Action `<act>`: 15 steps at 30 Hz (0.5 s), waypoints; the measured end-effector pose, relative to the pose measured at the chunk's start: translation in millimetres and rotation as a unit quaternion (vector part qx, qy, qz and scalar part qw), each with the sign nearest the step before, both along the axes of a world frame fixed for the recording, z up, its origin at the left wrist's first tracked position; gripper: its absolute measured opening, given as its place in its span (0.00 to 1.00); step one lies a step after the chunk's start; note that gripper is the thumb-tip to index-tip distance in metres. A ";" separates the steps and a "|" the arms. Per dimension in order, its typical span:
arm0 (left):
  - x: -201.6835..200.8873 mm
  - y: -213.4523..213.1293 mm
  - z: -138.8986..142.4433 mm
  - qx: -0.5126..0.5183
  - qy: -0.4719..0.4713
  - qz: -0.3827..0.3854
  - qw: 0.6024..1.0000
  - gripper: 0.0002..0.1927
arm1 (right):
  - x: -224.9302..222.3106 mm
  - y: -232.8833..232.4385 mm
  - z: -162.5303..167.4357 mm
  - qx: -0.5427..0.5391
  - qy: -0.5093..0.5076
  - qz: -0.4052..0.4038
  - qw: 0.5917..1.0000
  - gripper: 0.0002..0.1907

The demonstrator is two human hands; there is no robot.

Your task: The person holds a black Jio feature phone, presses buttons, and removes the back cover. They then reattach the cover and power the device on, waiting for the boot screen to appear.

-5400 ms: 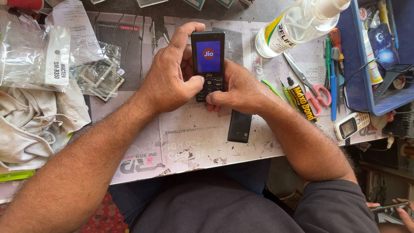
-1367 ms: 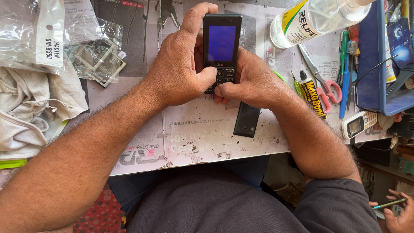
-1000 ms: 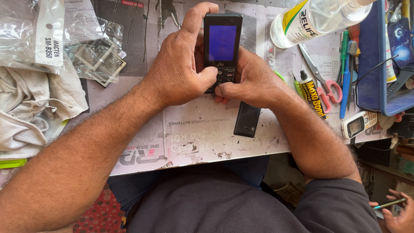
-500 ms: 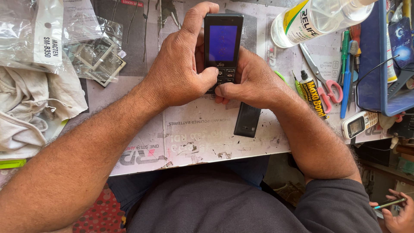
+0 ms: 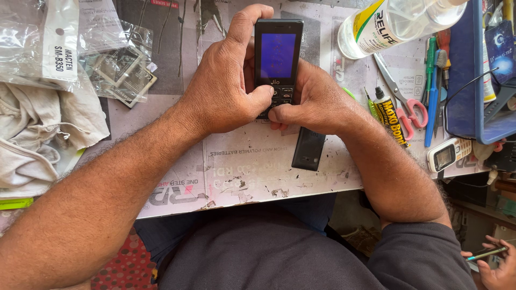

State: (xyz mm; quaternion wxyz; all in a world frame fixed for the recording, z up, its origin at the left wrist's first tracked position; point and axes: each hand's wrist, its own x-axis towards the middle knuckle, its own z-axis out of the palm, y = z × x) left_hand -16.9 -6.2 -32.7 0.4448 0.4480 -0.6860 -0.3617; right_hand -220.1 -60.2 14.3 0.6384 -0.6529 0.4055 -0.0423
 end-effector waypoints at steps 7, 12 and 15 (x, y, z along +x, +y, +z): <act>0.4 -1.4 -0.6 -0.015 -0.002 0.002 1.000 0.45 | -1.0 0.0 -1.5 -0.002 0.001 0.002 1.000 0.35; -0.7 -0.7 -1.4 -0.007 0.007 -0.002 1.000 0.45 | -2.2 -1.1 -3.0 0.005 -0.002 0.008 1.000 0.31; -0.4 -0.2 -1.2 0.006 0.008 -0.001 1.000 0.45 | -1.6 -0.8 -3.0 0.010 -0.012 0.008 1.000 0.32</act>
